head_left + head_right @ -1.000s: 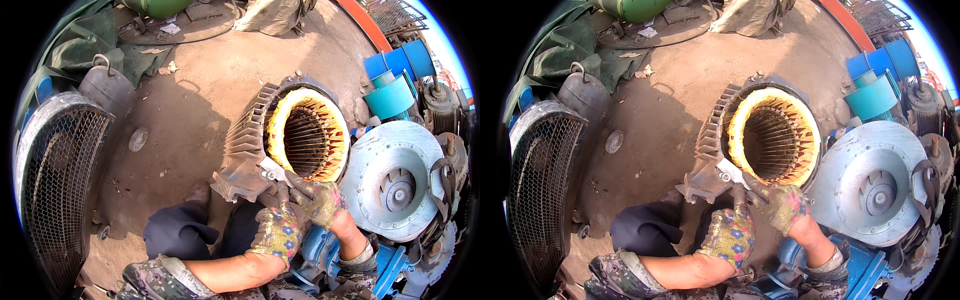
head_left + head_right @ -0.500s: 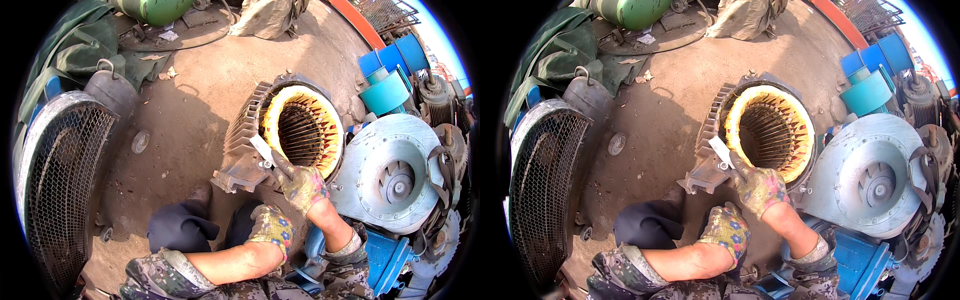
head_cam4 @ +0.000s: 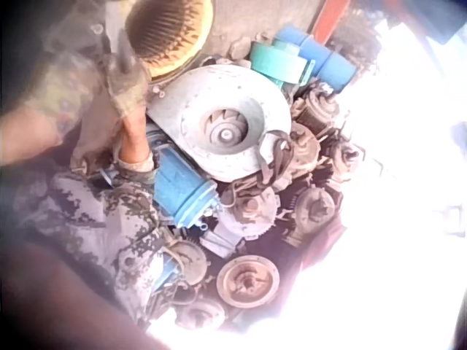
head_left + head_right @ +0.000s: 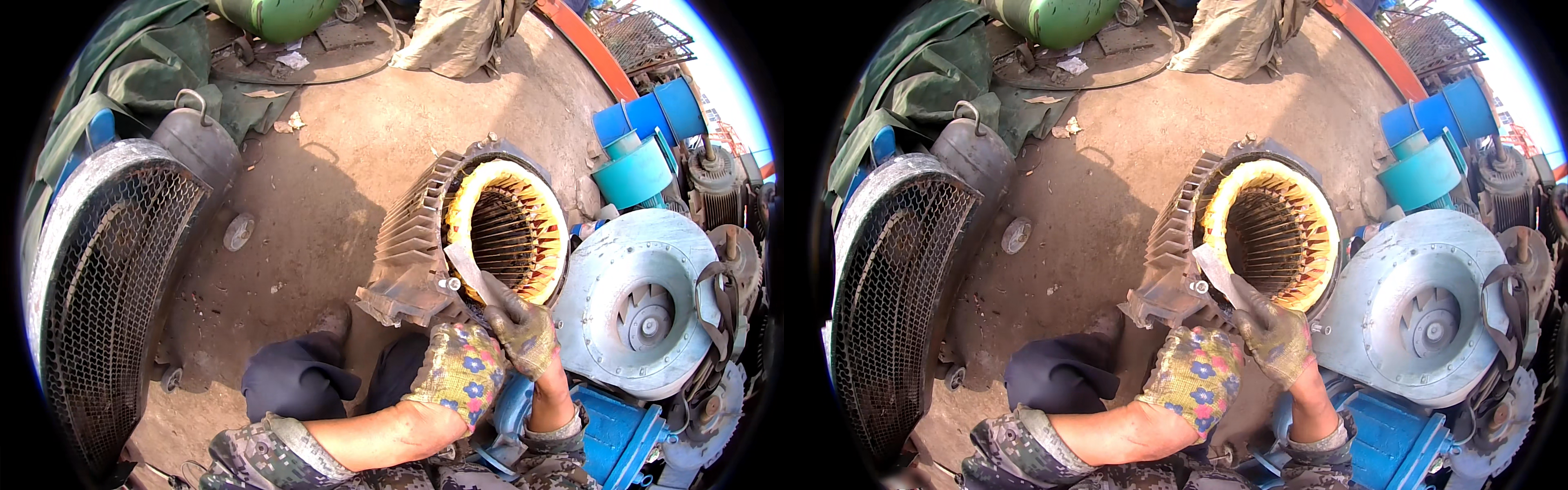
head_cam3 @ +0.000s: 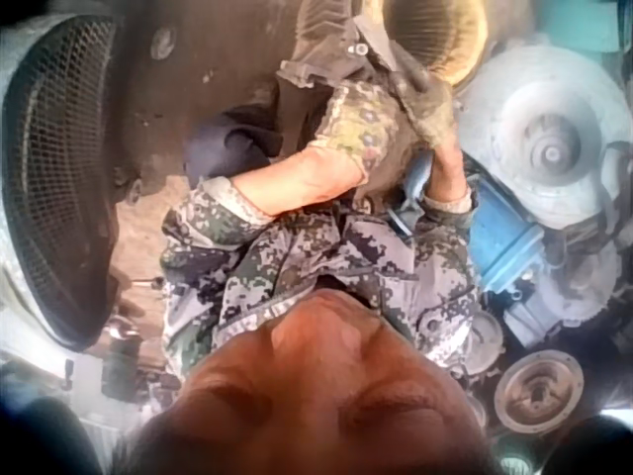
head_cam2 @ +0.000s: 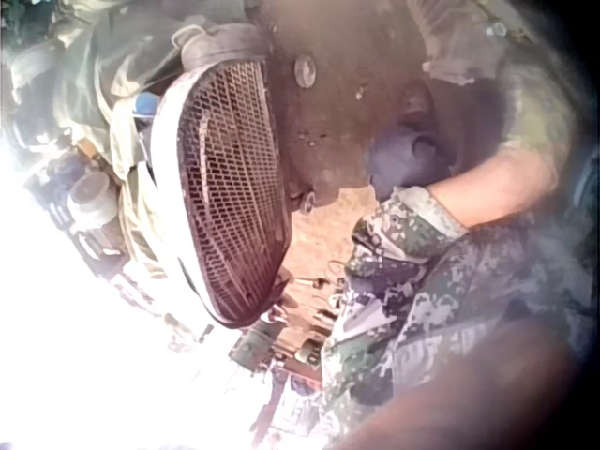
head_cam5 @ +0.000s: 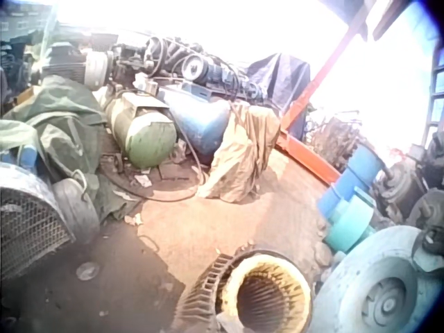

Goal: The person uses an angle grinder to clean a motor component, then sits on the ground and uses a metal file to scrape the interior of a motor stator. The person rotates the stator and continues filing the inner surface.

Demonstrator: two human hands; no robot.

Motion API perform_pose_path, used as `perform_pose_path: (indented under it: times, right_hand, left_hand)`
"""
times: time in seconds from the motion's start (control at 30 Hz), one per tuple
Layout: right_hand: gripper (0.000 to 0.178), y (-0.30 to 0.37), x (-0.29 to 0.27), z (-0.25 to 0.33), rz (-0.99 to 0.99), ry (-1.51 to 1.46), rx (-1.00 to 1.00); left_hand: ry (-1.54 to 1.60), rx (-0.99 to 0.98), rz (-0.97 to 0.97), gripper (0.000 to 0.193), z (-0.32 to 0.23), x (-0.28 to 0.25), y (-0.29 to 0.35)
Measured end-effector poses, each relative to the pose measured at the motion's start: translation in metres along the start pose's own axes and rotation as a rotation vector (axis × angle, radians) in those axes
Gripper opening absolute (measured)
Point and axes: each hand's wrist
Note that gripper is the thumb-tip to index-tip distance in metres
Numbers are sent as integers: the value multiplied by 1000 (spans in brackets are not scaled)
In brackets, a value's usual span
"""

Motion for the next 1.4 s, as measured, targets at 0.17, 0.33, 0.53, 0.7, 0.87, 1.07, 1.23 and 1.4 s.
perform_pose_path:
  times: [0.17, 0.33, 0.53, 0.7, 0.87, 1.07, 1.23, 1.4]
  right_hand:
    - [43, -3, -17, -17, 20, 70, -87]
    - [42, -6, -26, -12, 157, 153, -45]
    - [44, -15, -23, -15, 190, 213, -133]
    - [46, -13, -27, -19, 186, 318, -162]
    - [38, -8, -26, -17, 207, 400, -138]
    - [41, -28, -39, -20, 236, 341, -268]
    - [39, -57, -28, 3, 393, 418, -221]
    - [40, -41, -31, 0, 211, 103, -127]
  left_hand:
    - [15, 10, -45, 44, -11, 1, -21]
    - [26, 10, -70, 44, -7, 2, -38]
    - [38, 22, -72, 44, -8, 3, -44]
    - [49, 23, -67, 44, -8, 1, -44]
    - [44, 20, -84, 44, -6, -1, -43]
    - [39, 8, -108, 44, -4, -1, -45]
    - [27, -16, -117, 44, 1, -1, -43]
    - [65, -31, -169, 44, 5, -2, -44]
Point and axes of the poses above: each hand's wrist, its own y-axis away from the middle knuckle, its own x-axis out of the palm, z = x × y
